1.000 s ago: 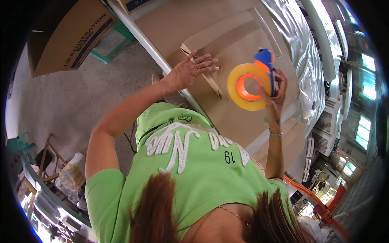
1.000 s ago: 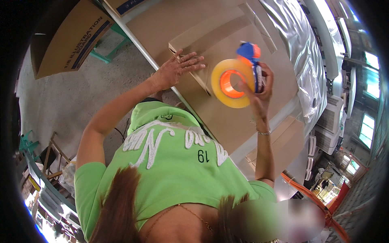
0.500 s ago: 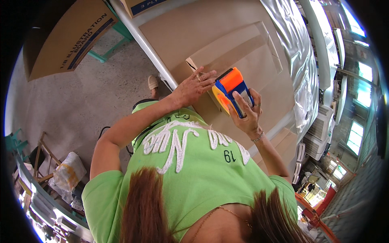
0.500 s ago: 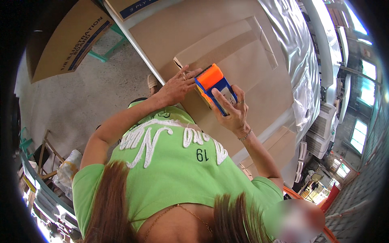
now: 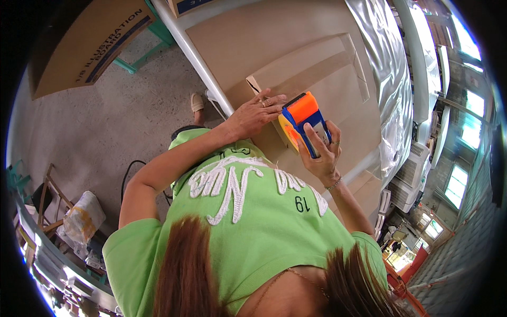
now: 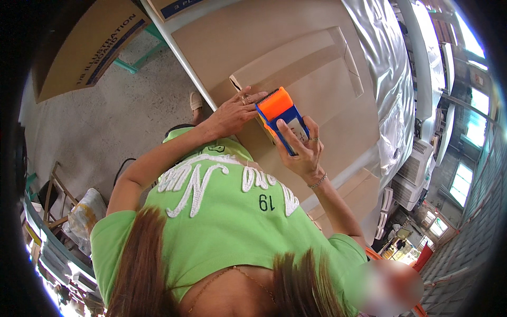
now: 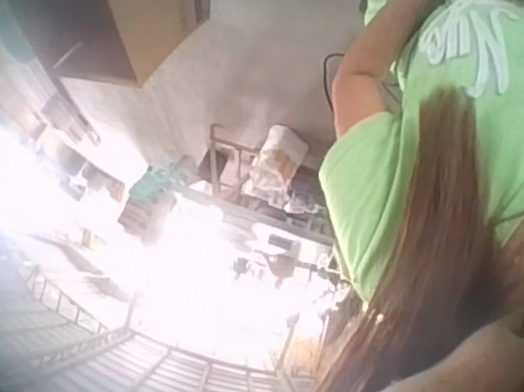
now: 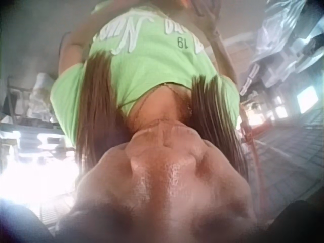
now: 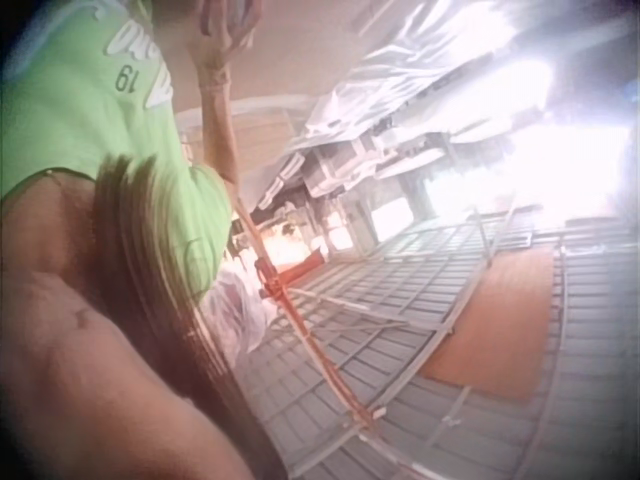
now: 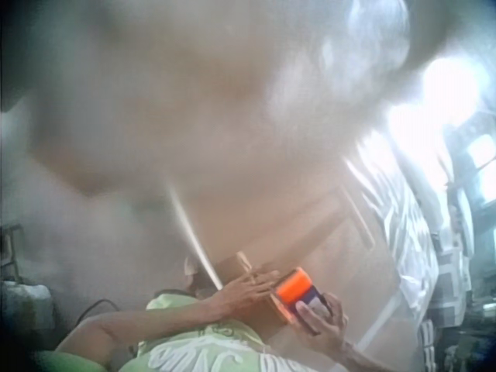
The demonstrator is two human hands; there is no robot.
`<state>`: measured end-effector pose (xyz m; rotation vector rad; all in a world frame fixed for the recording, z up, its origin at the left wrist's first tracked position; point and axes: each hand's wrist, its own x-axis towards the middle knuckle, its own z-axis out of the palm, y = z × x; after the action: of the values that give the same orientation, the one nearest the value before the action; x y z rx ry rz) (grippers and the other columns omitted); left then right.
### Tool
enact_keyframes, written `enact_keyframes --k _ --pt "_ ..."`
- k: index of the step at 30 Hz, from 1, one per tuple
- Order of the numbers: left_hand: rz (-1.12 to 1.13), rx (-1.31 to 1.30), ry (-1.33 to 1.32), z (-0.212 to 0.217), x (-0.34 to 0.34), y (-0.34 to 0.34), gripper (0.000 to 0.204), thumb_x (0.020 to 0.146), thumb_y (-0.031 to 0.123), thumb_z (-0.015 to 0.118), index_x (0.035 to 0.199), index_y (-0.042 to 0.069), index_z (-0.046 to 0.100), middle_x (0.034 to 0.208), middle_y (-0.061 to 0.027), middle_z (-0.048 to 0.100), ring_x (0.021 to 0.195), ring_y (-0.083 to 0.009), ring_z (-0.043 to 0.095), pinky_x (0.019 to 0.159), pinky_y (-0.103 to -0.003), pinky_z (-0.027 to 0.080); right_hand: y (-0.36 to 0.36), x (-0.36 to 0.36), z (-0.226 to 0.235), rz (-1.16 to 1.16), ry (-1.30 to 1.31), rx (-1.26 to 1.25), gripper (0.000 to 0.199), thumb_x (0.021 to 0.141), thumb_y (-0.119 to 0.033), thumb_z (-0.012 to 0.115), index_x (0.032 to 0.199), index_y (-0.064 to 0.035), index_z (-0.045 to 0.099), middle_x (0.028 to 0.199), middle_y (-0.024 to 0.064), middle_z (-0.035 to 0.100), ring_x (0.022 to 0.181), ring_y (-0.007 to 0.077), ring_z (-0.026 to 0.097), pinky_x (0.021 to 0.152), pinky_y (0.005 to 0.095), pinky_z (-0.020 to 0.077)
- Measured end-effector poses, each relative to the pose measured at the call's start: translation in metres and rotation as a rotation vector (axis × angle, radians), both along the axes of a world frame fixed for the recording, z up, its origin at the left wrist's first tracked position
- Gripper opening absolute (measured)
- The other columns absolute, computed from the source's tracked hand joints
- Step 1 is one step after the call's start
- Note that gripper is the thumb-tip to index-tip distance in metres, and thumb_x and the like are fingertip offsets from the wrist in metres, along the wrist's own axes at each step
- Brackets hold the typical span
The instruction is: The person wraps several cardboard boards in brown paper by hand, securing the folds with a tape dispenser, and then places a stack of boards into a plastic bag.
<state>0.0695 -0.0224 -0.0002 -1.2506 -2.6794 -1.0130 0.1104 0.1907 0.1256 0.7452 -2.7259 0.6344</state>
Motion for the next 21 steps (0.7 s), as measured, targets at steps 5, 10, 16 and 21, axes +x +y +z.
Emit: enact_keyframes --k 5,10,16,21 --pt "0.116 0.413 -0.348 0.013 -0.007 -0.004 0.040 0.088 0.008 0.053 0.128 0.009 0.057 0.138 -0.0041 0.053 0.132 -0.0203 0.045 0.111 -0.043 0.035 -0.003 -0.002 0.003 0.015 0.001 -0.001 0.061 0.063 -0.009 0.084 0.120 -0.0263 0.069 0.117 0.0148 0.053 0.081 0.0278 0.067 0.063 0.0369 0.0590" --pt "0.356 0.893 -1.305 0.050 -0.039 -0.014 0.054 0.095 0.046 0.055 0.124 0.001 0.058 0.120 -0.0112 0.062 0.107 -0.0195 0.059 0.093 -0.034 0.048 -0.005 -0.004 0.005 0.015 -0.034 0.023 0.060 0.065 -0.009 0.083 0.121 -0.0244 0.069 0.119 0.0152 0.053 0.085 0.0277 0.065 0.065 0.0358 0.0571" --pt "0.089 0.952 -1.580 0.053 -0.054 -0.016 0.057 0.092 0.053 0.061 0.115 0.001 0.066 0.104 -0.0074 0.068 0.095 -0.0147 0.063 0.086 -0.028 0.049 -0.009 -0.005 0.010 0.006 -0.089 0.062 0.055 0.068 -0.010 0.082 0.120 -0.0195 0.070 0.122 0.0158 0.051 0.088 0.0260 0.063 0.069 0.0328 0.0544" --pt "0.121 1.004 -1.639 0.052 -0.054 -0.016 0.044 0.091 0.039 0.069 0.113 0.001 0.067 0.100 -0.0040 0.070 0.091 -0.0115 0.065 0.084 -0.025 0.050 -0.013 -0.007 0.010 0.012 -0.087 0.076 0.055 0.069 -0.010 0.081 0.121 -0.0202 0.069 0.123 0.0156 0.050 0.080 0.0246 0.064 0.066 0.0326 0.0553"
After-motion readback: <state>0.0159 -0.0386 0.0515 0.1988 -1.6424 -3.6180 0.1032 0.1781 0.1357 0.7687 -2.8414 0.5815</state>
